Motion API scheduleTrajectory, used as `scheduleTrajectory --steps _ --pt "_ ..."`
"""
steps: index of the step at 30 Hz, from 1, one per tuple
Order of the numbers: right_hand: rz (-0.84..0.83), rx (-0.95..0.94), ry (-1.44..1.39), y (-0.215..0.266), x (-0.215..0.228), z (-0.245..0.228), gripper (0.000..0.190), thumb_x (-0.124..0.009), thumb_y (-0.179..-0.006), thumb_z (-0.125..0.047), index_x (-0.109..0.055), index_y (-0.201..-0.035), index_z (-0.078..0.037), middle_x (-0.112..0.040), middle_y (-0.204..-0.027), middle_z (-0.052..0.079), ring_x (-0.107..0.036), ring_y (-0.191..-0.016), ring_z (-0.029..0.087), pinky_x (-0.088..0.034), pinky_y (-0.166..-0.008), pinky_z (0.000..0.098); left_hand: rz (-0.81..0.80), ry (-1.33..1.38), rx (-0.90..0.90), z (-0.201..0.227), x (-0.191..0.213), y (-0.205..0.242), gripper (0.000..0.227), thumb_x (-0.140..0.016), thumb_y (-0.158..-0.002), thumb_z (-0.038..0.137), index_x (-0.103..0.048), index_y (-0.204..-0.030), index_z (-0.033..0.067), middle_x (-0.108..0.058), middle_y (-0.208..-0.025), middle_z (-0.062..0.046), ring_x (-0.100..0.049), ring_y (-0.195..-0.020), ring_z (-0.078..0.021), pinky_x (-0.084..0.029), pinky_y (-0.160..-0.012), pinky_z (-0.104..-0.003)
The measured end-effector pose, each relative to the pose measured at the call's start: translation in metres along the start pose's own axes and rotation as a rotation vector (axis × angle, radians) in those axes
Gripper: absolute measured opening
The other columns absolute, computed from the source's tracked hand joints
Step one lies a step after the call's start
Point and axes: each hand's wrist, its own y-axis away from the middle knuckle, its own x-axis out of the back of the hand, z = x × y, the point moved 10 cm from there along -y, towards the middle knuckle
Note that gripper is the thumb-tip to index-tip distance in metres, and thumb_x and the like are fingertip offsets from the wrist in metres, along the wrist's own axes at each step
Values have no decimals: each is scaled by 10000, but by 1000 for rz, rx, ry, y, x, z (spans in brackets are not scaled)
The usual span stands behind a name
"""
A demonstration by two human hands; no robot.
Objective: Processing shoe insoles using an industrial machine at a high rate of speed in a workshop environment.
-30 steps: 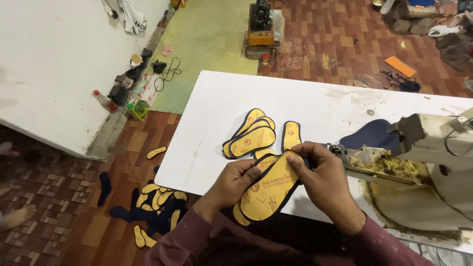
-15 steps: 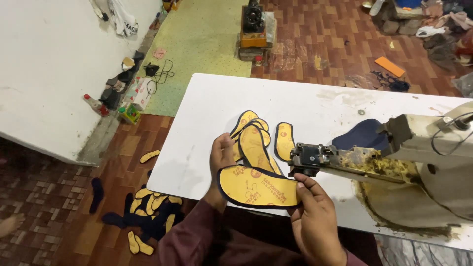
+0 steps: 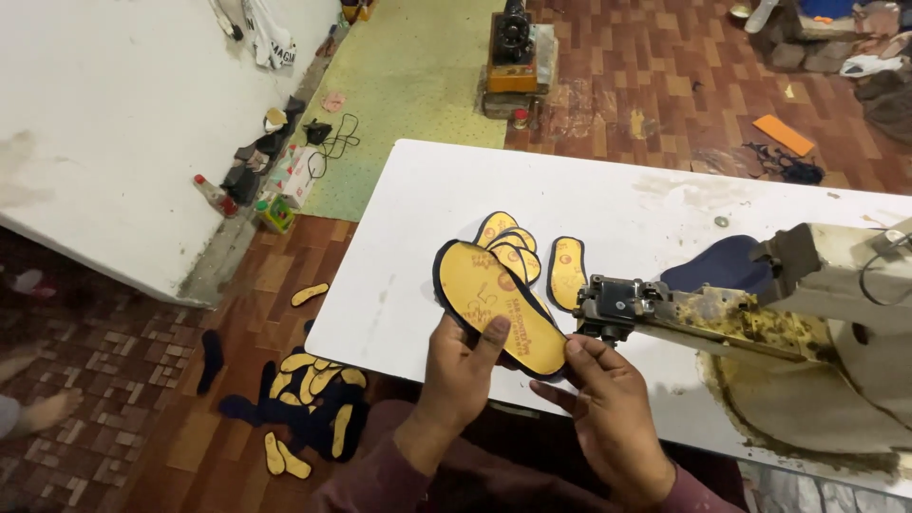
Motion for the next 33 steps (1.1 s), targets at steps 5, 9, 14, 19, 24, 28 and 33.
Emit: scheduleTrajectory --steps 5,9,14,19,24,28,33 --pt "-326 -275 -104 13 -21 18 296 -538 -988 -226 -577 -1228 -58 -696 -1244 146 -651 -1097 282 -590 -782 598 -183 105 -126 26 -12 -13 439 -633 -957 305 -609 -1285 15 -734 -1256 -164 -724 -1161 -289 -647 -942 -406" --pt "-395 -41 94 3 -18 2 173 -564 -1004 -130 -635 -1054 20 -746 -1029 241 -715 -954 343 -651 -694 542 -226 -32 -228 44 -18 -12 427 -604 -975 348 -612 -1261 30 -737 -1218 -133 -726 -1140 -266 -656 -910 -392" --pt "-250 608 473 4 -27 -86 371 -672 -927 -264 -695 -1203 -17 -738 -1011 97 -689 -897 172 -629 -713 317 -348 -295 -375 62 -48 9 358 -602 -980 352 -655 -1145 39 -753 -1047 -99 -738 -936 -233 -618 -749 -338" --pt "-144 856 579 34 -50 -137 254 -621 -1038 -244 -718 -935 -33 -633 -708 24 -596 -685 117 -512 -612 279 -421 -350 -472 72 -64 22 336 -590 -1001 330 -640 -1157 37 -731 -1020 -83 -714 -885 -216 -573 -729 -327" --pt "-329 420 380 9 -52 -110 380 -516 -1104 -288 -624 -846 -32 -605 -705 64 -509 -598 149 -394 -507 288 -508 -256 -338 66 -67 23 456 -531 -1016 385 -588 -1280 18 -722 -1193 -137 -721 -1104 -273 -615 -888 -367" --pt "-143 880 715 22 -47 -139 288 -657 -982 -298 -737 -1056 -31 -743 -921 55 -676 -821 135 -555 -644 267 -519 -307 -279 49 -66 21 402 -575 -988 370 -602 -1212 36 -733 -1006 -79 -711 -867 -195 -587 -706 -306" --pt "-285 445 503 -5 -51 -122 420 -492 -1120 -273 -539 -749 -80 -523 -623 41 -467 -523 149 -379 -462 297 -580 -424 -351 55 -69 22 463 -534 -1005 412 -579 -1250 22 -718 -943 -64 -680 -763 -169 -525 -612 -281"
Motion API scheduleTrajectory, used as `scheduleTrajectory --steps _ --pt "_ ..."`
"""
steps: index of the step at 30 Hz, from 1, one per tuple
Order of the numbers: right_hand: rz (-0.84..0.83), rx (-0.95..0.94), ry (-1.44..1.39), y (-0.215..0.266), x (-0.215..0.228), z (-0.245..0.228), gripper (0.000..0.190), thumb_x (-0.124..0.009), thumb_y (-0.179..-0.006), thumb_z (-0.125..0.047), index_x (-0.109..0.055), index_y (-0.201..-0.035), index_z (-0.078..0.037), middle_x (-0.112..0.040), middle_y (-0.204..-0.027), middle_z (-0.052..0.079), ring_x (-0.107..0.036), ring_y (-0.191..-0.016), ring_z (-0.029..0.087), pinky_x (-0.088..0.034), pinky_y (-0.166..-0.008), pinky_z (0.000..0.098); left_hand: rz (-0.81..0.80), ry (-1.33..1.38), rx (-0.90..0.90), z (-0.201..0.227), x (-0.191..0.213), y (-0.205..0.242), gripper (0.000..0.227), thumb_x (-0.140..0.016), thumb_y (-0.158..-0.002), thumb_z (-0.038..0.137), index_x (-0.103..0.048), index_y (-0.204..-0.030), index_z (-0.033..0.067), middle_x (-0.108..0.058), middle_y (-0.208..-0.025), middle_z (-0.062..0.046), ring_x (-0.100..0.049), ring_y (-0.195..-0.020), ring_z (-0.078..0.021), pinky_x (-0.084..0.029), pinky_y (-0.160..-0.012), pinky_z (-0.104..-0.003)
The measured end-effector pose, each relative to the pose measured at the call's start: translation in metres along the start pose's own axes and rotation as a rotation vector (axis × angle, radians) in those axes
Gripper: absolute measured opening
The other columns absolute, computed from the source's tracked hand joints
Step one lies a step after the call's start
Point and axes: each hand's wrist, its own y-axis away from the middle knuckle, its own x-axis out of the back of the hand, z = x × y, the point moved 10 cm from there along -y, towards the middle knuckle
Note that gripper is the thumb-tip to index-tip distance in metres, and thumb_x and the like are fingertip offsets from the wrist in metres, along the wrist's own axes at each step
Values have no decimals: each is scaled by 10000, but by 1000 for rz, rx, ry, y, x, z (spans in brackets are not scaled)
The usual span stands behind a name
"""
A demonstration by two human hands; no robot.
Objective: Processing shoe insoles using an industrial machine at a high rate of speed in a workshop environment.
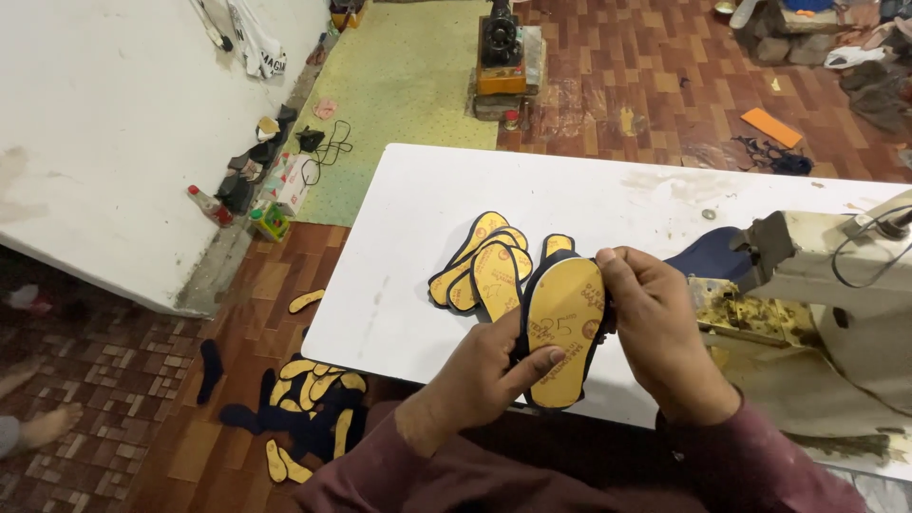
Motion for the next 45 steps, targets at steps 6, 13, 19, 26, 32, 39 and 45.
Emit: scheduleTrajectory --steps 6,13,19,26,32,39,45 --pt "-60 -41 -41 20 -10 7 466 -442 -1070 -417 -687 -955 -37 -687 -820 100 -624 -699 209 -525 -580 329 282 250 124 -8 22 -6 404 -587 -968 349 -646 -1196 20 -751 -1173 -122 -748 -1095 -267 -670 -856 -378" --pt "70 -13 54 42 2 32 230 -690 -946 -183 -746 -976 38 -678 -683 134 -617 -536 187 -614 -494 326 513 447 177 -20 45 -8 402 -645 -928 314 -584 -1179 6 -752 -1160 -164 -764 -1039 -274 -688 -823 -385" --pt "-201 -298 -498 50 -16 68 209 -624 -989 -190 -711 -939 -6 -727 -886 113 -645 -655 223 -525 -470 360 388 528 172 -21 34 -10 517 -641 -918 370 -570 -1282 9 -718 -1264 -160 -720 -1146 -288 -661 -897 -405" --pt "58 140 230 53 6 30 222 -670 -957 -241 -741 -921 -34 -680 -680 73 -622 -557 157 -545 -483 299 300 296 139 2 31 -4 456 -599 -953 358 -588 -1255 16 -736 -1238 -137 -740 -1139 -275 -666 -901 -377" --pt "-190 -297 -280 68 -36 84 320 -542 -1050 -322 -657 -1006 -26 -596 -734 78 -426 -495 116 -398 -436 265 181 348 144 -21 28 8 470 -616 -954 365 -622 -1273 20 -728 -1256 -138 -717 -1172 -277 -643 -952 -386" --pt "-120 -372 -335 64 -36 110 361 -499 -1095 -314 -634 -919 -30 -551 -689 69 -387 -456 111 -384 -416 282 202 346 173 -39 24 3 444 -620 -960 318 -609 -1292 23 -729 -1281 -131 -715 -1185 -256 -615 -983 -364" --pt "89 28 455 54 -3 94 376 -451 -1061 -394 -596 -840 -126 -560 -689 4 -516 -638 140 -410 -564 322 176 263 199 -35 21 -3 460 -611 -952 346 -597 -1275 19 -735 -1268 -141 -729 -1174 -274 -641 -951 -364"
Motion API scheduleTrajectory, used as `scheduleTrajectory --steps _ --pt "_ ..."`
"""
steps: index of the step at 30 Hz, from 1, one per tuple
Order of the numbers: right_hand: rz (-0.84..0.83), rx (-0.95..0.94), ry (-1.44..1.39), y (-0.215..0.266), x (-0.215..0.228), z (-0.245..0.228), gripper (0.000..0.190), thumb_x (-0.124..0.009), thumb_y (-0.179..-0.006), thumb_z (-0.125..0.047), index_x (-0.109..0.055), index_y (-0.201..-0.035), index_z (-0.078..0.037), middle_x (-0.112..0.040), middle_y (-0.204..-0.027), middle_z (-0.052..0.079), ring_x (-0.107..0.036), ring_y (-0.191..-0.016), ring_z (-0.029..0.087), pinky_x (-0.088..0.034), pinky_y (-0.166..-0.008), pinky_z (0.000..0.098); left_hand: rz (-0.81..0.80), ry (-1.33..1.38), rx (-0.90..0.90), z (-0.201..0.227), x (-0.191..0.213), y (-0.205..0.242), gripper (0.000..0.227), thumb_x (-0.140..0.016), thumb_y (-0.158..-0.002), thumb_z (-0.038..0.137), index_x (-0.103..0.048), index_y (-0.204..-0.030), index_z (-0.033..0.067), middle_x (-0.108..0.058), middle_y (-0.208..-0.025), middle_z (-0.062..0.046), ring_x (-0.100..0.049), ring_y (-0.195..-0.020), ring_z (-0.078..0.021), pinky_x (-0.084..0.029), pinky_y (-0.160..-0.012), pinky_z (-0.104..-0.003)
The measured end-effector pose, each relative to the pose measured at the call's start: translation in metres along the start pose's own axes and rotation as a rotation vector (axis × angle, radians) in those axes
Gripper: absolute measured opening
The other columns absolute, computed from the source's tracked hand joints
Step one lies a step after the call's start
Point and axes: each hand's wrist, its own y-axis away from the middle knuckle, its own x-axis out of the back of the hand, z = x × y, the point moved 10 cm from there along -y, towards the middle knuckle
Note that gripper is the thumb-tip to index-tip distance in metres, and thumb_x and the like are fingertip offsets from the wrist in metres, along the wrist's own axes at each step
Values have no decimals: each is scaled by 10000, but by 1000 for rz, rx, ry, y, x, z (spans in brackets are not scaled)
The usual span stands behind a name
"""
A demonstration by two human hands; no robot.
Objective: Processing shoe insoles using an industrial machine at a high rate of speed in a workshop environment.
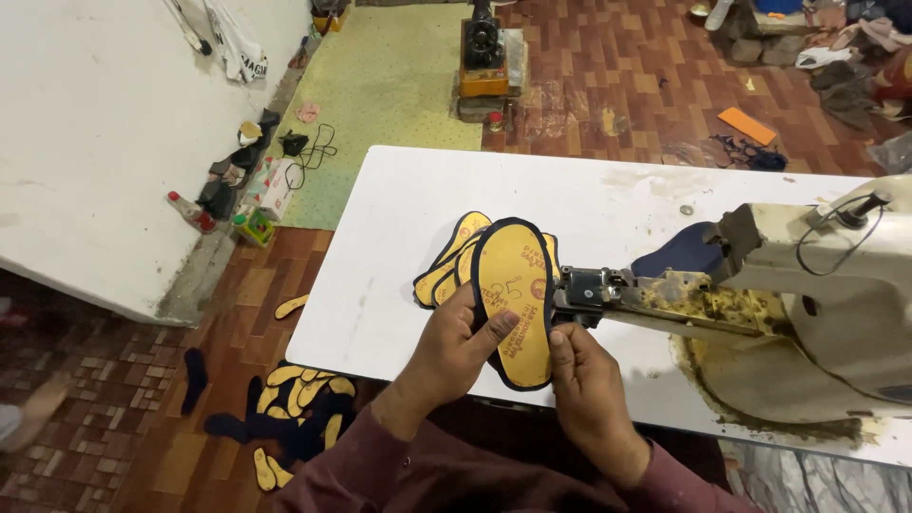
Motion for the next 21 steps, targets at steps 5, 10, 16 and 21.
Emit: scheduleTrajectory --steps 5,10,16,21 --pt "-64 -28 -372 -5 -6 -6 398 -422 -1073 -366 -652 -1004 -48 -650 -879 68 -607 -745 169 -515 -585 313 38 13 -45 4 3 -1 438 -614 -962 331 -604 -1269 18 -725 -1269 -139 -717 -1184 -269 -628 -981 -370" --pt "-88 87 -316 -12 5 -20 280 -636 -994 -293 -732 -914 -43 -698 -801 18 -618 -729 107 -509 -609 269 71 31 -60 11 7 1 393 -623 -965 297 -626 -1245 21 -731 -1252 -130 -719 -1170 -258 -625 -976 -365" --pt "-298 -46 -625 -7 -19 -4 371 -544 -1043 -350 -688 -967 -16 -697 -860 53 -584 -705 127 -450 -595 270 5 214 -26 -10 3 -2 442 -652 -951 286 -612 -1281 -6 -702 -1309 -169 -688 -1224 -297 -614 -1007 -394" --pt "-182 9 -364 -10 -3 -6 402 -560 -1019 -387 -668 -804 -65 -586 -692 22 -518 -600 131 -431 -511 283 9 207 -4 -23 2 -10 459 -647 -950 288 -608 -1303 -3 -702 -1318 -157 -687 -1227 -286 -595 -1035 -392"
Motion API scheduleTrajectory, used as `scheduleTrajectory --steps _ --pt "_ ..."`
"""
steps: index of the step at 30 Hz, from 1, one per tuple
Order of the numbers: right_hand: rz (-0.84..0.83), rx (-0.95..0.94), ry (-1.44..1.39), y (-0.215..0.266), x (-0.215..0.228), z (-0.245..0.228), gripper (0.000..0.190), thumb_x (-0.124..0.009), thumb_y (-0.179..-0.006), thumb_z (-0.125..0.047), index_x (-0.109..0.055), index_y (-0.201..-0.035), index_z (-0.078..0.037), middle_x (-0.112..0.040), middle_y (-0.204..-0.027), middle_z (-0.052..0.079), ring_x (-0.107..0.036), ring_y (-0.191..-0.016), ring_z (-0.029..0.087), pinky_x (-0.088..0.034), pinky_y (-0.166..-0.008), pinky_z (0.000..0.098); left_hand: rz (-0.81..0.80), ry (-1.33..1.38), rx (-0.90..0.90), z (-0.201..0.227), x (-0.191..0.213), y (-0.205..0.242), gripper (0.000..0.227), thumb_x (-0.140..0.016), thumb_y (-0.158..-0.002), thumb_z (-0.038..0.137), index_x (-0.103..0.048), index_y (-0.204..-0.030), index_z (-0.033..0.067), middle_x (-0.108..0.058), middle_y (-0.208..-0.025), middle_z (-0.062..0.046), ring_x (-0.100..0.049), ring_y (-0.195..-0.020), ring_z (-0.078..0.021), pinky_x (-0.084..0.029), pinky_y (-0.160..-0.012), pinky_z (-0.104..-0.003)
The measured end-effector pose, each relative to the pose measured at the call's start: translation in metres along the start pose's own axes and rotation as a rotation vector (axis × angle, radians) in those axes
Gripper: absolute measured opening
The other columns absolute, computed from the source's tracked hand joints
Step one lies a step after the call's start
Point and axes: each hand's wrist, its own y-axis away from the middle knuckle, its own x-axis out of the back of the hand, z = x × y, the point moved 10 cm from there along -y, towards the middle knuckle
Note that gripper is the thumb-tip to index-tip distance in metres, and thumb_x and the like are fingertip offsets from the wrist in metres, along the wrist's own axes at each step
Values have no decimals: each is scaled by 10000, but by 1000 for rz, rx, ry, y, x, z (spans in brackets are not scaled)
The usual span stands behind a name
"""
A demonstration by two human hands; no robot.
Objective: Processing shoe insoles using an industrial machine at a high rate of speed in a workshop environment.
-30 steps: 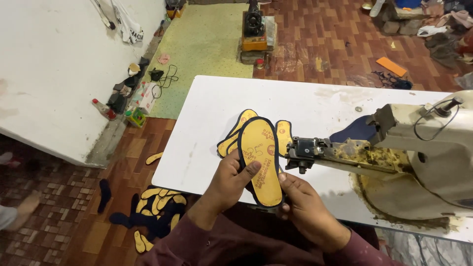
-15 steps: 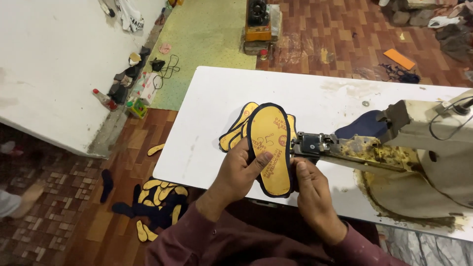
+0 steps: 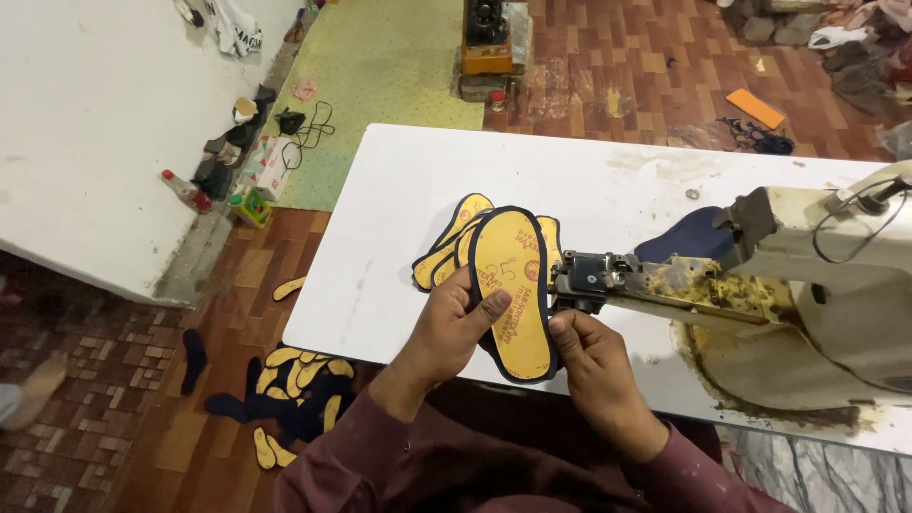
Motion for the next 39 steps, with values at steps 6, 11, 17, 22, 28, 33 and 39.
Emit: scheduleTrajectory --steps 6,11,17,22,28,33,39 --pt "56 0 110 5 17 9 395 -555 -1016 -348 -678 -785 -52 -686 -643 70 -647 -585 165 -561 -578 294 15 -380 184 -13 19 -17 451 -616 -922 412 -621 -1253 105 -758 -1227 -53 -731 -1135 -189 -610 -926 -334" --pt "-80 -22 403 15 34 22 324 -643 -966 -305 -734 -720 -113 -731 -668 -16 -639 -626 96 -501 -611 266 110 -944 210 -63 73 -61 840 -623 -932 500 -258 -1598 140 -502 -1479 -150 -499 -1343 -337 -440 -1064 -486" --pt "31 262 699 25 58 -4 168 -676 -932 -280 -729 -848 -144 -770 -829 -19 -715 -775 153 -533 -722 302 -34 -950 -168 -74 12 -153 533 -603 -992 378 -536 -1409 54 -610 -1314 -128 -541 -1248 -298 -454 -1029 -453" --pt "-84 448 1066 14 51 36 221 -652 -957 -271 -739 -1088 -117 -761 -1029 44 -688 -1032 245 -535 -876 393 -311 -841 0 -130 -73 -230 569 -634 -962 369 -511 -1435 76 -632 -1327 -130 -609 -1207 -276 -516 -980 -425" --pt "128 403 1471 -46 85 102 629 -667 -911 -397 -520 -1393 -20 -589 -1362 244 -574 -1213 439 -479 -1041 514 -575 -941 2 -226 -144 -306 974 -741 -833 527 -333 -1538 -7 -534 -1427 -261 -549 -1263 -424 -479 -994 -498" --pt "808 480 1675 -109 129 101 687 -601 -1020 -345 -413 -1613 -53 -422 -1589 284 -453 -1395 478 -405 -1114 620 -593 -713 209 -279 -173 -332 997 -685 -813 612 -378 -1513 -27 -607 -1365 -307 -590 -1306 -449 -495 -1091 -552" --pt "892 -162 1397 -157 209 234 1114 -878 -518 -535 -476 -1515 -242 -236 -1699 -22 -182 -1582 281 -595 -943 634 -669 -623 379 -269 -191 -309 889 -644 -822 558 -485 -1464 -36 -611 -1409 -256 -561 -1358 -404 -464 -1126 -513"
